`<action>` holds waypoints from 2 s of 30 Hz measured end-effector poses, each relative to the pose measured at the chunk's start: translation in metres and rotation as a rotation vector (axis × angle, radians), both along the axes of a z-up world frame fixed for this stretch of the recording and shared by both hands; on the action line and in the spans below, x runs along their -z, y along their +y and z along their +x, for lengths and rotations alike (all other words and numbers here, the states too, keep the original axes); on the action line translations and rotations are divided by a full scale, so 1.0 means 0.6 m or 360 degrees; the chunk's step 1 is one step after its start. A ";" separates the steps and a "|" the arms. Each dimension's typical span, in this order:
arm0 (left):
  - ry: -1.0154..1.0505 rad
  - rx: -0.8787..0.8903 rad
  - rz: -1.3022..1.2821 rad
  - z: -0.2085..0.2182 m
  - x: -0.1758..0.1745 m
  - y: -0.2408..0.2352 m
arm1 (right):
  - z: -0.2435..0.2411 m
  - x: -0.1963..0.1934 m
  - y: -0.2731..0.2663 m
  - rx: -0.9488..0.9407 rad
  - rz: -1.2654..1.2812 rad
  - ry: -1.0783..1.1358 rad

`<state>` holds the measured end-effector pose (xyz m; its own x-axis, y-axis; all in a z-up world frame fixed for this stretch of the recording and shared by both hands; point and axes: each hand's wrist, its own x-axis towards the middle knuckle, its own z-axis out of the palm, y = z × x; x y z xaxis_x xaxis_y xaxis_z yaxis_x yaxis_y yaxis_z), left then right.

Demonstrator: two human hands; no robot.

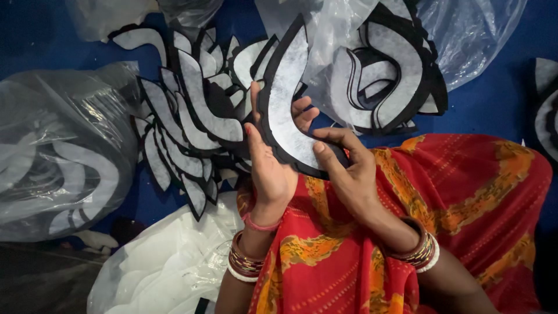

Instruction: The recorder is inspecting and sorting curved shoe components.

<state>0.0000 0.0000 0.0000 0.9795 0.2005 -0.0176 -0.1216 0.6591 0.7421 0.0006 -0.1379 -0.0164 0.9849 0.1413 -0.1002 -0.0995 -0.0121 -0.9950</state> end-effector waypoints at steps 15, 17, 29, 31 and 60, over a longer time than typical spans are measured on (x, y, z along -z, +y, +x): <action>0.0053 -0.0040 -0.0030 -0.001 0.001 -0.002 | 0.003 -0.008 0.000 -0.0063 -0.0082 -0.0091; 0.0060 -0.0038 -0.0038 -0.003 0.004 -0.001 | 0.003 -0.005 0.002 -0.0056 -0.0090 -0.0138; 0.0059 -0.0149 -0.0114 0.008 0.004 0.021 | 0.001 -0.001 0.005 -0.0112 -0.0202 -0.0390; 0.0053 -0.0169 -0.0122 0.006 0.015 0.042 | -0.003 -0.006 -0.001 -0.0180 -0.0038 -0.0191; 0.0270 0.0166 -0.0656 -0.037 0.098 0.150 | -0.003 -0.033 -0.023 -0.0308 -0.0151 -0.0520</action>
